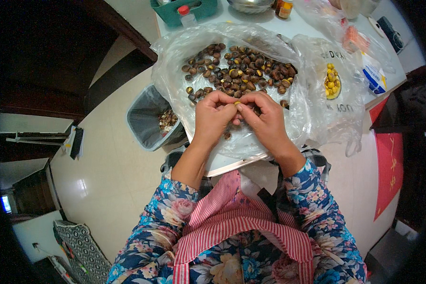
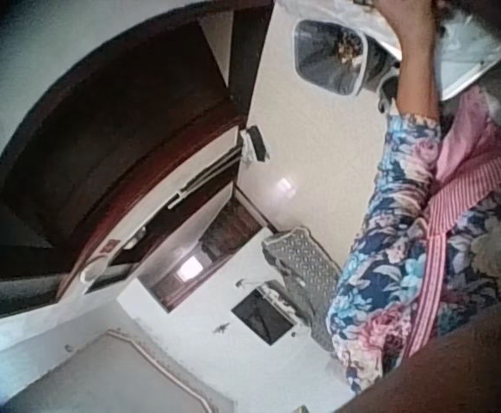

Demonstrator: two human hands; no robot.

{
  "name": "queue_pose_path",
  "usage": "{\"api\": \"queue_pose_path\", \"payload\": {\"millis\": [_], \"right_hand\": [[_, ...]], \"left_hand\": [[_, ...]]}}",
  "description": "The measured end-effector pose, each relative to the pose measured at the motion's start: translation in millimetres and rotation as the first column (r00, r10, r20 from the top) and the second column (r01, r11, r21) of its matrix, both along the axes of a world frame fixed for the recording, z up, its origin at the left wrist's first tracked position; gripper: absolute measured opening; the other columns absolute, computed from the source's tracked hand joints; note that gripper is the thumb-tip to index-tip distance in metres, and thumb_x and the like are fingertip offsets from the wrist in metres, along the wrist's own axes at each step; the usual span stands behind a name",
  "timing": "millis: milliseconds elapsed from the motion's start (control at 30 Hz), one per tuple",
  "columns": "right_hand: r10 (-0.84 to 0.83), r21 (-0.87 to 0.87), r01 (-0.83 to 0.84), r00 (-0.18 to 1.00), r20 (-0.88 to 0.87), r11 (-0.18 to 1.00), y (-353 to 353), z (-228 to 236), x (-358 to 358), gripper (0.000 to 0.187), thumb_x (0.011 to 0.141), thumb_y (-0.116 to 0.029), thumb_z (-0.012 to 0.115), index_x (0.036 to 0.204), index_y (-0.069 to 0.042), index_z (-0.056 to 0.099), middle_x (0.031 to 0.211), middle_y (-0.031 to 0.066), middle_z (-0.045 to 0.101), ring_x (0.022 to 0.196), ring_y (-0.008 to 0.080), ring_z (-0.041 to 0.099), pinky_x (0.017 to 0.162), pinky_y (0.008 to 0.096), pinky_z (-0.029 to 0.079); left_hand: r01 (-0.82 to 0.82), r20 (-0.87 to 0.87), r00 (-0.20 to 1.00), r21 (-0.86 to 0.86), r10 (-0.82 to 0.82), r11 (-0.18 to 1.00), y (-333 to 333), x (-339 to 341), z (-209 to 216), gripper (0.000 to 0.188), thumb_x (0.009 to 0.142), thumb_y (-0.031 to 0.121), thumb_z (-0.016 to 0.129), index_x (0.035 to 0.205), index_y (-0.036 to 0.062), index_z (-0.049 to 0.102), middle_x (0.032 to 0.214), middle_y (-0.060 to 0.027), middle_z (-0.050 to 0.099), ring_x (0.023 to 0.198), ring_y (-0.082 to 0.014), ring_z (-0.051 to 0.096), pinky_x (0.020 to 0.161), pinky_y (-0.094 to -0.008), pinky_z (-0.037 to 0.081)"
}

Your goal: The person sits at a table and peels chestnuts by hand. They remove the outer shell and inner skin from each chestnut, placing the peeled nuts into a plastic bag and discarding the shells into a nearby bin.

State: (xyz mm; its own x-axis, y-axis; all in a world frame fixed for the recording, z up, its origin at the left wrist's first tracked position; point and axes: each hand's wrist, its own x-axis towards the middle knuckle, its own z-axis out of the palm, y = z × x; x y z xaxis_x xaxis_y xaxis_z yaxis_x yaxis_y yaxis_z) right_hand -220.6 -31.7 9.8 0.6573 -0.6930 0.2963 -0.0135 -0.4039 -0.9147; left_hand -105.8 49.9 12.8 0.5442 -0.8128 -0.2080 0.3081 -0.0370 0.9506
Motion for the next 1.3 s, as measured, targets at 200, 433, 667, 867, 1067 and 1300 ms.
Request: {"api": "queue_pose_path", "payload": {"millis": [200,433,667,867,1067,1300], "right_hand": [[-0.006,0.049,0.006,1.000,-0.005,0.999,0,-1,2,0.013,0.080,-0.008,0.062,0.089,0.001,0.059,0.082,0.0097,0.060,0.072,0.0170,0.059,0.061,0.0271,0.048],[-0.050,0.602,-0.115,0.967,0.250,0.790,-5,-2,3,0.017,0.086,-0.005,0.057,0.100,0.003,0.059,0.090,0.0071,0.061,0.074,0.0113,0.061,0.067,0.0222,0.053],[-0.043,0.536,-0.044,0.988,0.148,0.843,-7,-8,3,0.017,0.085,-0.004,0.056,0.101,0.003,0.060,0.093,0.0064,0.059,0.078,0.0116,0.061,0.070,0.0220,0.052],[-0.027,0.402,-0.040,0.987,0.160,0.915,-7,-10,3,0.019,0.081,-0.001,0.058,0.099,0.002,0.061,0.091,0.0057,0.055,0.077,0.0110,0.058,0.068,0.0210,0.048],[0.011,0.150,-0.020,0.998,0.060,0.988,-5,-3,0,0.025,0.077,0.000,0.060,0.101,-0.001,0.061,0.093,0.0077,0.056,0.081,0.0147,0.057,0.070,0.0240,0.047],[0.053,-0.158,-0.047,0.998,0.037,0.986,1,0,2,0.026,0.076,0.000,0.059,0.102,-0.002,0.061,0.091,0.0110,0.056,0.083,0.0223,0.057,0.071,0.0288,0.046]], "left_hand": [[0.000,-0.097,0.995,-0.048,-0.004,0.999,-1,3,-3,0.009,0.079,-0.002,0.055,0.087,-0.0032,0.057,0.077,-0.0096,0.062,0.061,-0.0118,0.060,0.053,-0.0213,0.050],[0.017,-0.184,0.982,-0.075,-0.030,0.997,-3,0,0,0.021,0.083,0.010,0.062,0.100,-0.0014,0.056,0.086,-0.0081,0.062,0.071,-0.0120,0.061,0.060,-0.0217,0.050],[0.070,-0.001,0.998,-0.034,-0.070,0.997,-2,2,-4,0.022,0.082,0.010,0.064,0.098,-0.0018,0.056,0.075,-0.0046,0.063,0.053,-0.0054,0.052,0.044,-0.0169,0.040],[0.050,0.007,0.999,0.014,-0.050,0.999,0,1,0,0.021,0.081,0.011,0.065,0.095,-0.0014,0.056,0.068,0.0001,0.058,0.046,-0.0017,0.044,0.037,-0.0169,0.033],[0.084,0.021,0.996,0.126,-0.087,0.989,-1,5,1,0.018,0.079,0.009,0.063,0.092,-0.0007,0.055,0.063,0.0015,0.053,0.043,-0.0030,0.043,0.035,-0.0184,0.032],[0.080,-0.051,0.996,0.116,-0.075,0.990,1,9,-1,0.010,0.075,0.003,0.058,0.082,0.0022,0.051,0.059,0.0006,0.050,0.039,-0.0046,0.040,0.034,-0.0204,0.030]]}}
